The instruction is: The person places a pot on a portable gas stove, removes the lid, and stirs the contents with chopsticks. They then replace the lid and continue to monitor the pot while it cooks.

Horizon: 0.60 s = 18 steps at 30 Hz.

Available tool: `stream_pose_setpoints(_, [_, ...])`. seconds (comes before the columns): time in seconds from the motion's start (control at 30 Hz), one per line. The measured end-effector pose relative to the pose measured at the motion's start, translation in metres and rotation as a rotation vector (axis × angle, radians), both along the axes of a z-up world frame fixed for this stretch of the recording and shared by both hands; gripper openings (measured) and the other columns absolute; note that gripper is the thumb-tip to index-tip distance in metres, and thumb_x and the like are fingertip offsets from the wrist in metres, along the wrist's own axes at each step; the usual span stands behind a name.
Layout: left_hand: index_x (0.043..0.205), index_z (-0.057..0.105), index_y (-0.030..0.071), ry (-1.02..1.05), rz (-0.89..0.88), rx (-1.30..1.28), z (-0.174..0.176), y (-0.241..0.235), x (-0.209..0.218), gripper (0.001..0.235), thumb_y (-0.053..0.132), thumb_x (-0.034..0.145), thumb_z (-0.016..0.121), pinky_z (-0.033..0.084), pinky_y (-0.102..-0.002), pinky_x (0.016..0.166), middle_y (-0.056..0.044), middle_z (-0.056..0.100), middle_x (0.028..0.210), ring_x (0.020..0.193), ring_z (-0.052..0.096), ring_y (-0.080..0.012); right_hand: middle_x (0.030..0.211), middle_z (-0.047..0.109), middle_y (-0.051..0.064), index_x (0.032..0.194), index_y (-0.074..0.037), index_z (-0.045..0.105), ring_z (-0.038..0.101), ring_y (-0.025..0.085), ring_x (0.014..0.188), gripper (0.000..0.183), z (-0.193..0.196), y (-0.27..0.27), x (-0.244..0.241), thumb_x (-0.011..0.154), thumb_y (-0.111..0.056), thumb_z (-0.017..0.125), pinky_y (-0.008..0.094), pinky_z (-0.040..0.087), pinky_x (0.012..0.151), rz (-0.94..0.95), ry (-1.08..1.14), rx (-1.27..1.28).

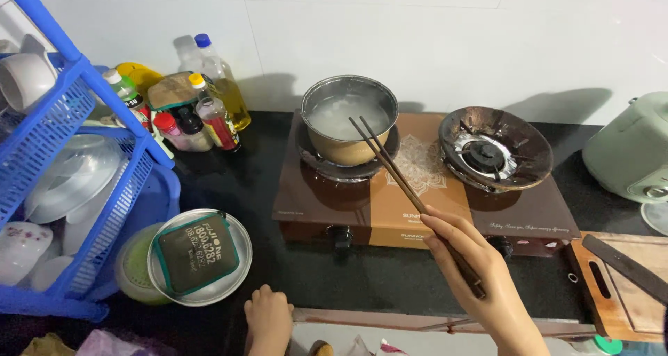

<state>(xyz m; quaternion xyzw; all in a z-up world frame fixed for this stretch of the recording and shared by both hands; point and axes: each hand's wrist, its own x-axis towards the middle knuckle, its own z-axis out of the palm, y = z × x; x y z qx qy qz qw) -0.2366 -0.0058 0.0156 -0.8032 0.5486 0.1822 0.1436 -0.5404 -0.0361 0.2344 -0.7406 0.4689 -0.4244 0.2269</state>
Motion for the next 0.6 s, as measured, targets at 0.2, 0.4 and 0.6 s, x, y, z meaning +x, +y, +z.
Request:
stream_pose_setpoints(0.2, [0.102,0.078,0.012,0.007,0.026,-0.013,-0.008,-0.004,0.002,0.024,0.034,0.094,0.071,0.045,-0.041,0.103,-0.007,0.061,0.120,0.122,0.054,-0.0269,0.131,0.069,0.013,0.124,0.001,0.066,0.070,0.019,0.111,0.032,-0.001,0.000,-0.003,0.093,-0.005,0.065,0.027,0.052,0.091,0.015,-0.034,0.045])
stream_pose_setpoints(0.4, [0.103,0.078,0.012,-0.004,0.034,0.002,-0.005,-0.004,-0.001,0.025,0.035,0.093,0.073,0.046,-0.041,0.103,-0.008,0.061,0.119,0.122,0.055,-0.0268,0.129,0.070,0.012,0.124,0.001,0.067,0.070,0.018,0.110,0.034,0.003,0.000,-0.004,0.091,-0.006,0.066,0.027,0.052,0.090,-0.003,-0.018,0.068])
stream_pose_setpoints(0.6, [0.099,0.078,0.009,0.028,0.007,0.014,0.007,-0.004,0.004,0.026,0.034,0.092,0.075,0.047,-0.041,0.100,-0.009,0.063,0.114,0.118,0.057,-0.0268,0.128,0.072,0.012,0.124,0.001,0.068,0.069,0.017,0.108,0.034,-0.002,0.002,-0.007,0.091,-0.005,0.066,0.026,0.052,0.086,-0.030,-0.087,0.117])
